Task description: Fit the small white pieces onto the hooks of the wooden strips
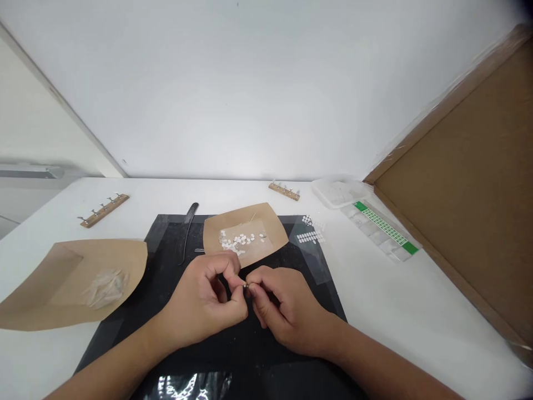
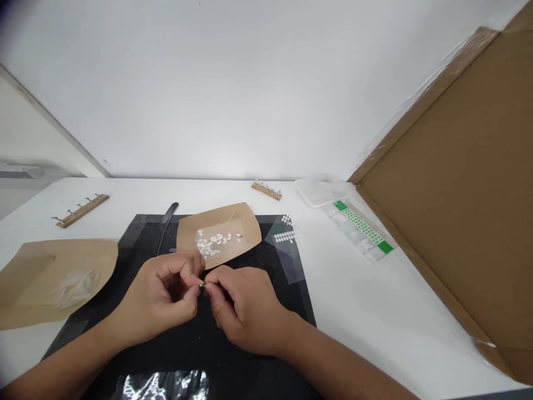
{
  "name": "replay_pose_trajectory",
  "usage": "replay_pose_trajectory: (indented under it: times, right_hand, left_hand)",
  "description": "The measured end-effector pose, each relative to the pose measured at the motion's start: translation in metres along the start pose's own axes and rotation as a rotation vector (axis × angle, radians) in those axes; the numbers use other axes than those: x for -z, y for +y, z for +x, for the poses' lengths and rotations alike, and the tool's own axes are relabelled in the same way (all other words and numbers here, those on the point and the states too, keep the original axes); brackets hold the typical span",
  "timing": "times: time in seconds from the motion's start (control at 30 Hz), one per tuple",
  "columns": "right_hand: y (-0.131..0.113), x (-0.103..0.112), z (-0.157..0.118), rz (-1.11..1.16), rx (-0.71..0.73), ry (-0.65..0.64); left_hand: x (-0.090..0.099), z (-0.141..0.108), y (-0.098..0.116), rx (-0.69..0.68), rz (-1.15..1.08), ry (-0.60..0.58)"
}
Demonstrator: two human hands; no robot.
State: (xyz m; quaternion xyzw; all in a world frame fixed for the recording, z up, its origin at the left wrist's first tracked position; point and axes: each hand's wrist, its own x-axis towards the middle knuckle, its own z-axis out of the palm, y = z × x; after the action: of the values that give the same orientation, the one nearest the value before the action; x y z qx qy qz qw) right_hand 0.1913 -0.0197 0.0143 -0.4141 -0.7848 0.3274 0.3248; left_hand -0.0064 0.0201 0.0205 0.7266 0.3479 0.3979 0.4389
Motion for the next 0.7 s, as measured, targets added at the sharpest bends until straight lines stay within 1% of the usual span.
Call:
replay_pose_trajectory:
  times: [0.13, 0.3, 0.4, 0.57, 0.7]
  right_hand:
    - [-0.0039, 0.0039, 0.0003, 0.114, -0.048, -0.062]
    - [-0.0020, 0.0049, -0.0001, 0.225, -0.104, -0.096]
    - [-0.0001, 0.0057, 0.0008, 0.284, -0.131, -0.108]
    - [0.0014, 0.0075, 0.0022, 0.355, -0.153, -0.121]
    - [0.0032, 0.0086, 0.0028, 0.391, -0.161, -0.120]
  left_hand:
    - [0.0001, -0.0011, -0.0002, 0.054, -0.103, -0.027]
    - [0.0003, -0.0046, -0.0040, 0.227, -0.319, -0.081]
    - [0.0012, -0.0050, -0.0051, 0.293, -0.408, -0.097]
    - [0.0018, -0.0026, -0.0033, 0.306, -0.490, -0.106]
    - [0.0021, -0.0011, -0.0040, 0.278, -0.484, -0.112]
